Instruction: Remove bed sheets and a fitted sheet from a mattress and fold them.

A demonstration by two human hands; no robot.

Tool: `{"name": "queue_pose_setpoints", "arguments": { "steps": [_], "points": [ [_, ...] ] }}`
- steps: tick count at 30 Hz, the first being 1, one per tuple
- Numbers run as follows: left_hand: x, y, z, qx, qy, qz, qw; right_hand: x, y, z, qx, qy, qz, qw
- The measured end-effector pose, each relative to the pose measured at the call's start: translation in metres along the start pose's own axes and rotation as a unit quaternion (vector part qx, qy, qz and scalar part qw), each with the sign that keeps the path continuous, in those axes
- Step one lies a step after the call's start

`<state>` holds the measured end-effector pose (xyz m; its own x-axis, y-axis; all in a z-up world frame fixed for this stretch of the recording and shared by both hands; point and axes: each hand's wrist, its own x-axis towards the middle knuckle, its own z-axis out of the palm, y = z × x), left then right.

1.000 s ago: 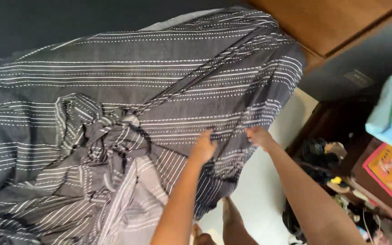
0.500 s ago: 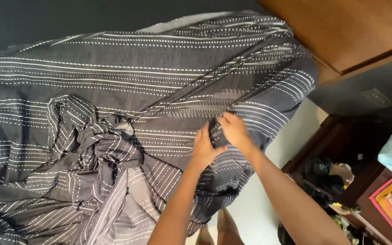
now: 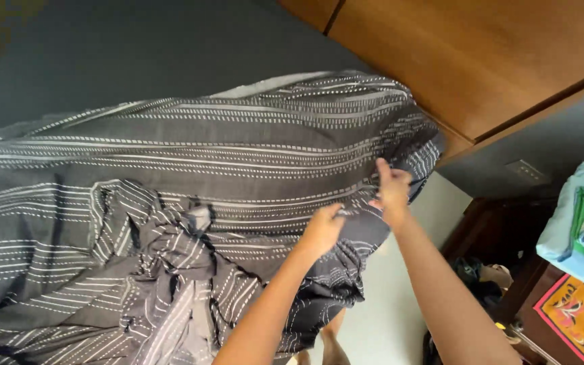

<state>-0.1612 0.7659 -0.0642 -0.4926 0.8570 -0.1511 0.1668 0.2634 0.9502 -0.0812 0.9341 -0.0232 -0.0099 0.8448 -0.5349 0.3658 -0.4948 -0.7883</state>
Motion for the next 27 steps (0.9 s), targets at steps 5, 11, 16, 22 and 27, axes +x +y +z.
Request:
{"name": "queue_pose_setpoints", "arguments": {
  "steps": [5,11,16,22,27],
  "points": [
    [-0.032,0.064,-0.047,-0.081,-0.195,-0.101,0.972,0.148,0.049,-0.026,0.066,-0.011,0.072,0.995],
    [-0.040,0.059,-0.165,-0.032,-0.062,-0.170,0.983,0.007,-0.043,0.020,0.077,-0.275,-0.388,0.876],
    [-0.057,-0.056,-0.249,0.000,0.236,-0.163,0.958,-0.234,-0.134,0.081,-0.202,-0.428,-0.484,0.736],
    [-0.198,-0.202,-0.355,-0.028,0.506,-0.260,0.822,-0.236,-0.025,0.137,-0.223,-0.587,-0.391,0.673],
    [-0.383,-0.273,-0.399,-0.183,0.706,-0.236,0.642,-0.183,0.064,0.163,-0.363,-0.563,-0.324,0.668]
  ]
}}
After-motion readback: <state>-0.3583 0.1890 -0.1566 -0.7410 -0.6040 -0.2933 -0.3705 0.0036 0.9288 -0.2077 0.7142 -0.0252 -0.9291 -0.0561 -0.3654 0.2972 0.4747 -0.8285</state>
